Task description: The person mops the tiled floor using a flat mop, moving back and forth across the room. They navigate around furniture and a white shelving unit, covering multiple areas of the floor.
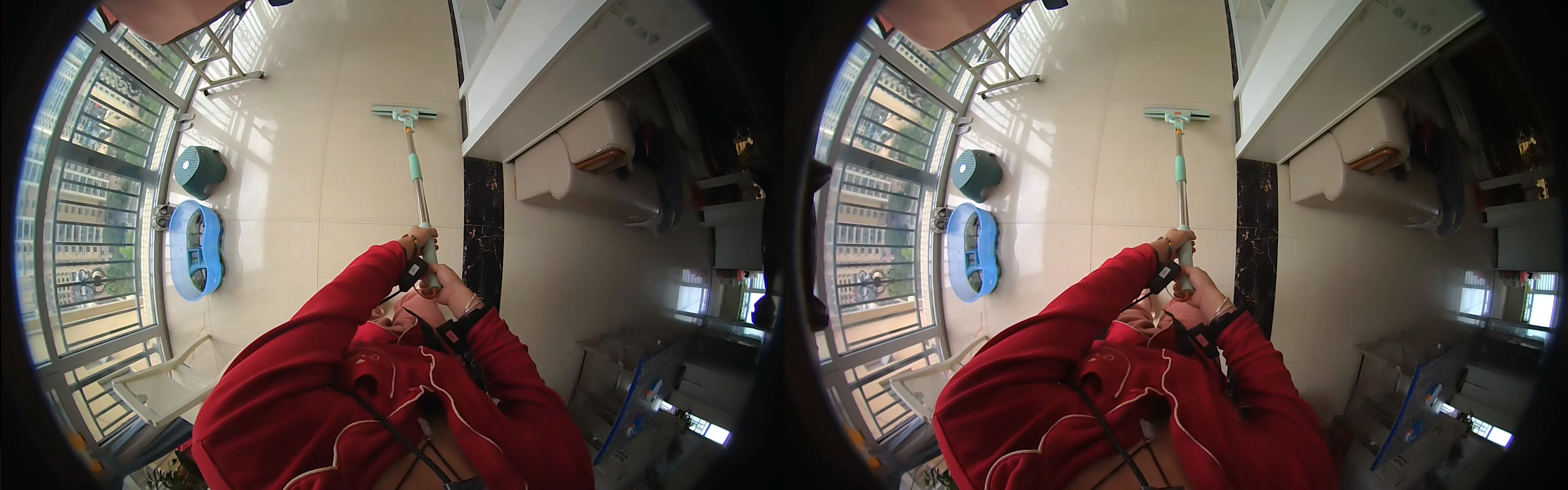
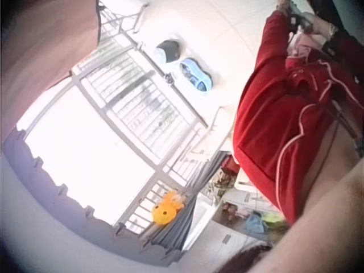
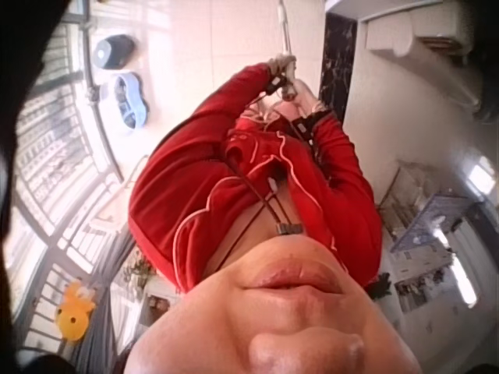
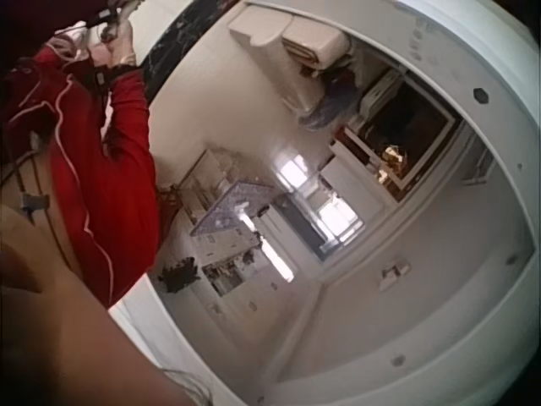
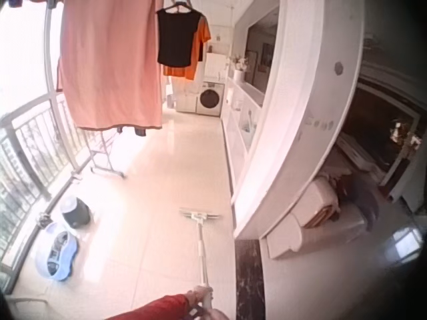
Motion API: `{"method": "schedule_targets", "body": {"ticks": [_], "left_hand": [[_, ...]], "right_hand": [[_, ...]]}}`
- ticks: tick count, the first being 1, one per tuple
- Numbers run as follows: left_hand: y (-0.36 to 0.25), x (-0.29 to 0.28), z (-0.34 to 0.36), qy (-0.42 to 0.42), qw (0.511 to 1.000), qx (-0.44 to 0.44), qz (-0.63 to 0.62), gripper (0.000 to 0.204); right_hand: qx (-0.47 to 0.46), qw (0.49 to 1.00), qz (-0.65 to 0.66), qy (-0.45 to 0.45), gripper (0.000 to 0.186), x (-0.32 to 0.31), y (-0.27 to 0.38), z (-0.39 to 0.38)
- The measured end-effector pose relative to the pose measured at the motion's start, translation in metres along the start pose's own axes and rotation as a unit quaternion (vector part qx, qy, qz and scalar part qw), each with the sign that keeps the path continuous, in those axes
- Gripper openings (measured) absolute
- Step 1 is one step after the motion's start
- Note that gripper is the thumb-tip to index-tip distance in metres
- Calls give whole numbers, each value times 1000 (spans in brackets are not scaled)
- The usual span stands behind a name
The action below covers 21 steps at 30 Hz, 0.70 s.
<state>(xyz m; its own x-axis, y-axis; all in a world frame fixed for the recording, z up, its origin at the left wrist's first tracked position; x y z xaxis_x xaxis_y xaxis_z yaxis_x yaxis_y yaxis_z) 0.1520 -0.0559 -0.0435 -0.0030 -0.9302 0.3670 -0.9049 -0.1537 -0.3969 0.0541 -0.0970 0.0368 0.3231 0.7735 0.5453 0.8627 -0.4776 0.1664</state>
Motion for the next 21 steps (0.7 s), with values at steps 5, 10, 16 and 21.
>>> {"method": "schedule_targets", "body": {"ticks": [5,10,16,21], "left_hand": [[-5,82,-38,50,998,-6,-45,19],[71,168,-104,114,981,-109,-110,22],[81,180,-113,65,990,-112,-50,17],[71,176,-106,89,987,-119,-54,17]], "right_hand": [[-24,997,48,50,9,-3,34,-91],[35,998,46,-11,19,-44,10,-221],[106,991,82,2,16,-61,-3,-229],[92,995,43,11,20,-63,9,-217]]}}
Point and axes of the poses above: each hand's wrist, its own z-axis towards the middle knuckle, its own x-axis out of the palm, y = z × x, the point moved 8 cm from there along z, towards the middle knuckle, and after that the axes turned 7 degrees about y, right-handed, at the moved point
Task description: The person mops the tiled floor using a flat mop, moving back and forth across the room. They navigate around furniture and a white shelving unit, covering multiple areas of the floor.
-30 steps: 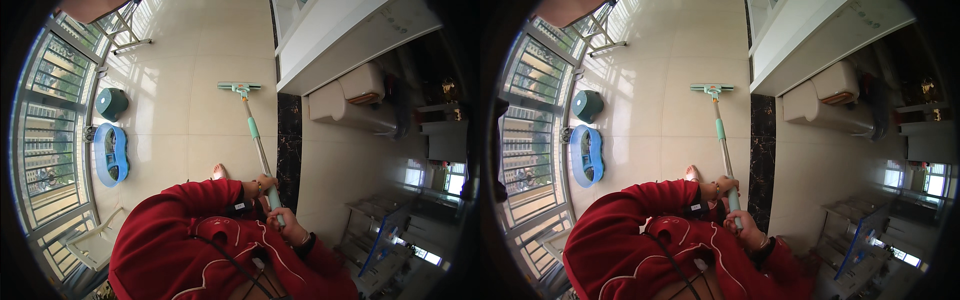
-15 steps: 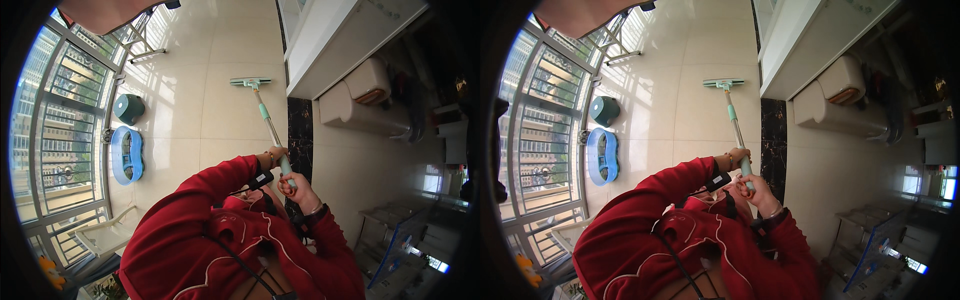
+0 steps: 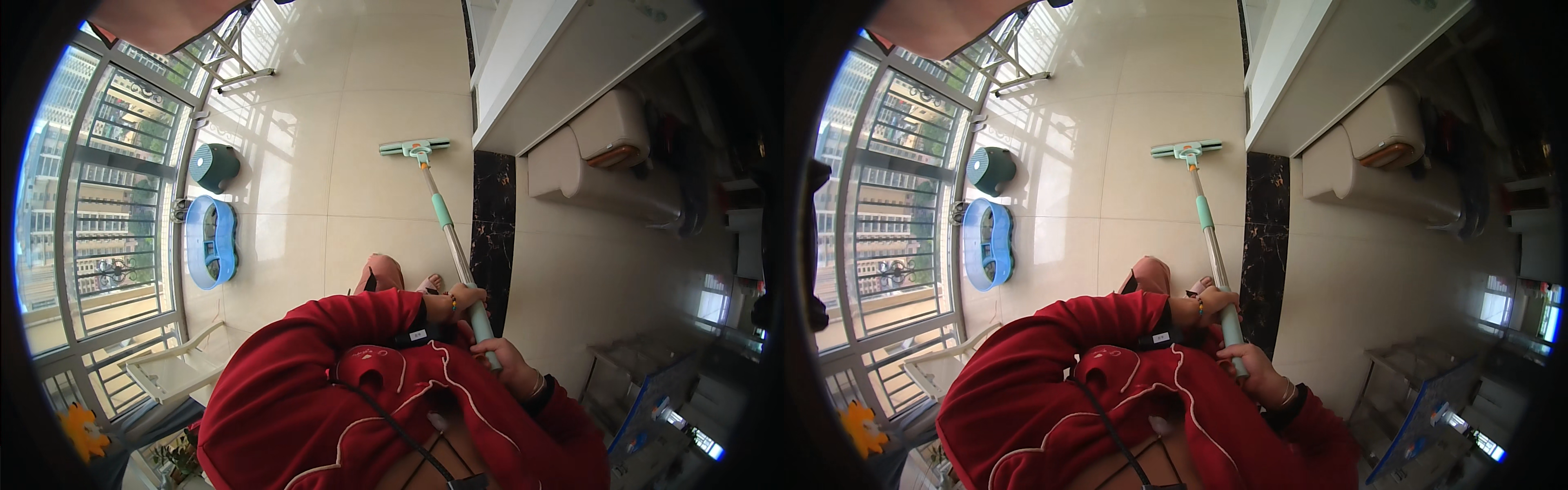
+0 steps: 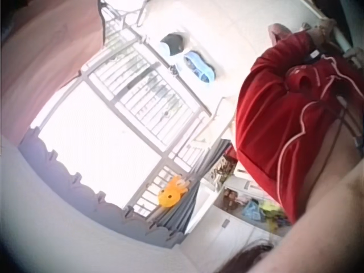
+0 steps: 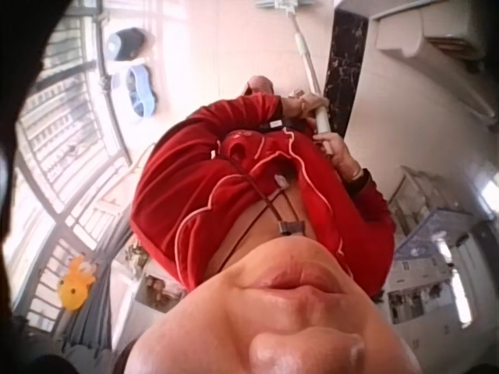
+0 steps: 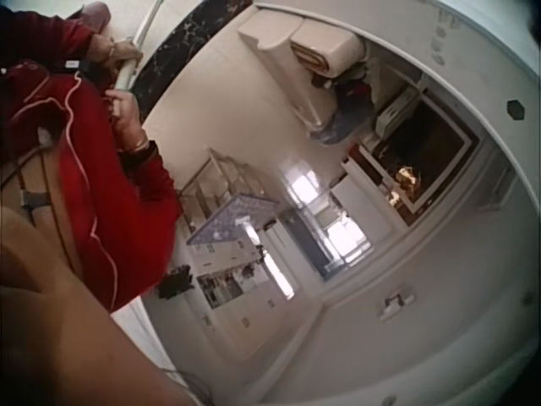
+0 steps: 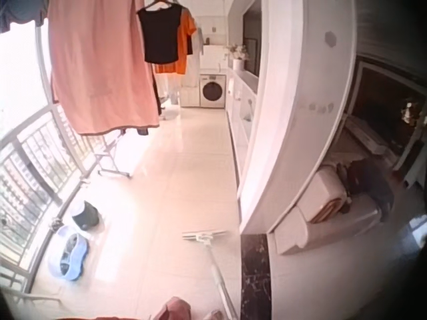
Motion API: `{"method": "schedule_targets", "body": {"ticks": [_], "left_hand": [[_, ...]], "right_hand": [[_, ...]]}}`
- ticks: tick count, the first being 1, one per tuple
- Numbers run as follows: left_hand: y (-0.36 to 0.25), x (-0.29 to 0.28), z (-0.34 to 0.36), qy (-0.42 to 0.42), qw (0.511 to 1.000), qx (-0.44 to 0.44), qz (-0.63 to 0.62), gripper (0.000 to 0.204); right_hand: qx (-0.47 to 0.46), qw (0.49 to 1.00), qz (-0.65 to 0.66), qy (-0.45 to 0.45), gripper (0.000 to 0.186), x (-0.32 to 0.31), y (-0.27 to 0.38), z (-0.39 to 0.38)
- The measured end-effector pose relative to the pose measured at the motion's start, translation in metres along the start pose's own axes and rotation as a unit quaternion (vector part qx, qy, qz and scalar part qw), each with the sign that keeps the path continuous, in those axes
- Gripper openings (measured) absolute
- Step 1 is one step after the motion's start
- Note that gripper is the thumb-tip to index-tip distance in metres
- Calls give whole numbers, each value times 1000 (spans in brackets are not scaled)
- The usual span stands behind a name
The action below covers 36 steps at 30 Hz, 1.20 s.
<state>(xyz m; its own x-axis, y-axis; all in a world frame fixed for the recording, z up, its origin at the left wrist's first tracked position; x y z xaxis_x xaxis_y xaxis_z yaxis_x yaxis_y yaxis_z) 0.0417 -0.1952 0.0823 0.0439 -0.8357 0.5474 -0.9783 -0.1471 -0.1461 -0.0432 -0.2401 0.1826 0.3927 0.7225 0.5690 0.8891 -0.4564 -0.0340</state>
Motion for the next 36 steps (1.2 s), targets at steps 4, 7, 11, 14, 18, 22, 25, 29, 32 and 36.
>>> {"method": "schedule_targets", "body": {"ticks": [4,7,11,14,18,22,25,29,32,36], "left_hand": [[17,-2,8,9,999,-34,-18,14],[35,11,14,114,981,-149,-49,13],[17,5,24,130,970,-132,-155,9],[5,-9,33,106,987,-83,-85,6],[32,-9,47,216,953,-136,163,9],[61,-52,87,109,948,-288,86,16],[12,-94,138,55,981,-159,95,22],[-114,-131,191,29,975,-24,217,29],[-192,-139,194,-72,997,27,17,26],[-223,-101,184,-73,992,71,72,22]], "right_hand": [[29,999,16,-33,22,-7,-8,-4],[17,999,-8,-30,22,-6,-11,-14],[-12,998,-54,-36,21,5,-7,-34],[-82,976,-188,-71,21,15,-2,-41],[-58,992,-80,-76,25,3,-30,-34],[-66,971,-196,-124,25,-33,-30,1],[-66,995,-33,-73,25,-40,-13,55],[-101,994,-34,34,27,-16,75,150],[-114,992,-20,59,23,7,144,192],[-130,989,-8,70,25,16,171,164]]}}
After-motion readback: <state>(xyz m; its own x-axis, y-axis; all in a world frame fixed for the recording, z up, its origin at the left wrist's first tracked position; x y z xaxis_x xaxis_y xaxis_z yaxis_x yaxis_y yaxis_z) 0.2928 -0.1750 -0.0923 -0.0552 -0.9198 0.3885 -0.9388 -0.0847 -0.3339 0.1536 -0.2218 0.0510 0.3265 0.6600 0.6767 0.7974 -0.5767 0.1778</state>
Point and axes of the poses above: each hand's wrist, its own z-axis towards the middle knuckle, its own x-axis out of the palm, y = z × x, the point moved 8 cm from there along z, towards the middle knuckle, and after that the axes turned 7 degrees about y, right-handed, at the moved point
